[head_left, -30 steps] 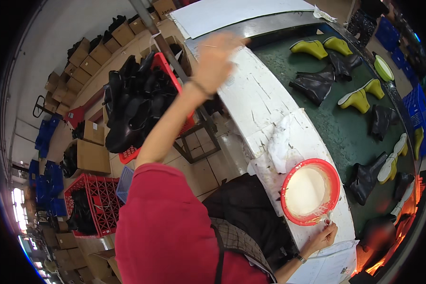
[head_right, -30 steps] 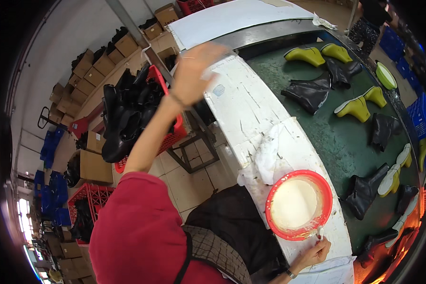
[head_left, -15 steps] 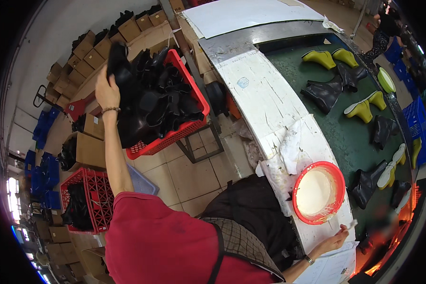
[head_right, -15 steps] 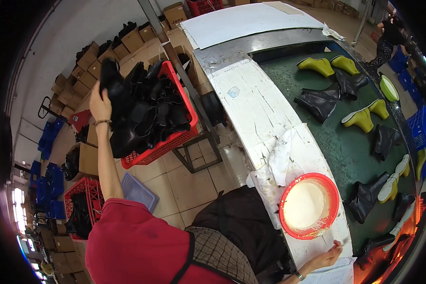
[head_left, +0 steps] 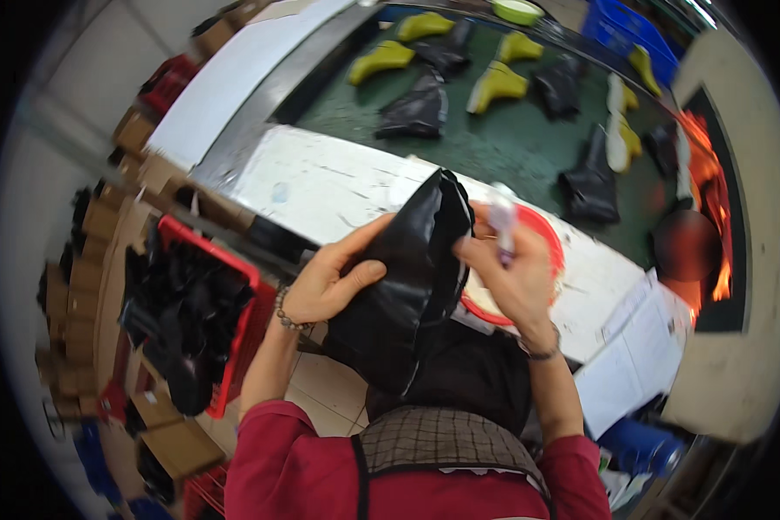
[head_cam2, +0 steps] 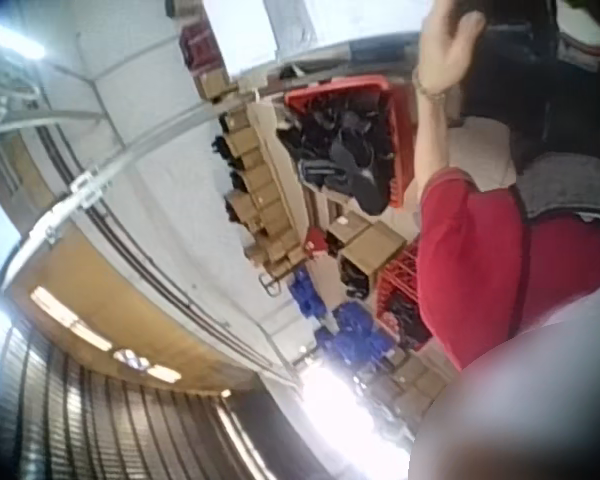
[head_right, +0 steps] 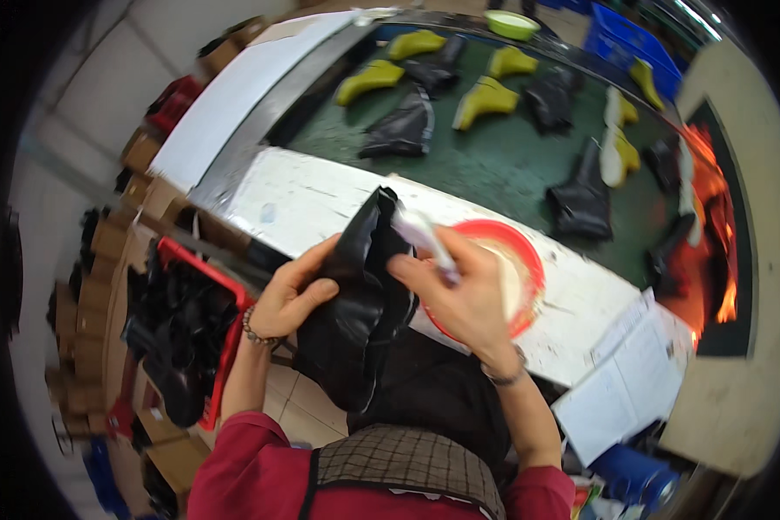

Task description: Applying glue to the edges of black shoe uppers using a brush and placing them on a conveyor belt.

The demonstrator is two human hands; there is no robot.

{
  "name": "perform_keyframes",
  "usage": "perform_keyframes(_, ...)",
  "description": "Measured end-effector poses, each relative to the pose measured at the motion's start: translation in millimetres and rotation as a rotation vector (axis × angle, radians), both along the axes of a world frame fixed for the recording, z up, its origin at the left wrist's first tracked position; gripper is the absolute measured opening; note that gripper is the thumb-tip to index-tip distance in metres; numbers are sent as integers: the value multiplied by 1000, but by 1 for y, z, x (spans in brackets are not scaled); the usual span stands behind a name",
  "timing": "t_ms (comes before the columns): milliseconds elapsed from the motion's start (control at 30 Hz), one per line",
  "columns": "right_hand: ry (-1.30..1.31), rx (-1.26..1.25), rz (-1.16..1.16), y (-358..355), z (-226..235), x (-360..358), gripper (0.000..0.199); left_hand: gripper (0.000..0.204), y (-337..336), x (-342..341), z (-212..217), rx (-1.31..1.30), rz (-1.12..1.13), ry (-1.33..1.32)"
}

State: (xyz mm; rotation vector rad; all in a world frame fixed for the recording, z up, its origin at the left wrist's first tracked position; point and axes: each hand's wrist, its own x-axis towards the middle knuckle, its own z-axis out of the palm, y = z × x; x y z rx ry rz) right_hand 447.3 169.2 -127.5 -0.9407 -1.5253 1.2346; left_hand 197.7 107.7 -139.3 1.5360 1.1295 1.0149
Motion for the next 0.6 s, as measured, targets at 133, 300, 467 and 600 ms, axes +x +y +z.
perform_keyframes(133,179,-129,-118,-1,-23,4,32,64,23,43,-19,2,-28,-142)
perform_keyframes(300,341,-361,-76,-29,-8,-17,34,88,26,63,-41,131,-16,50)
perform_keyframes(467,275,-349,61,-22,-15,10,37,35,27,39,1,-346,-70,-404)
perform_keyframes(600,-231,-87,-24,-1,-44,54,22,32,31,38,-11,-444,-5,-143)
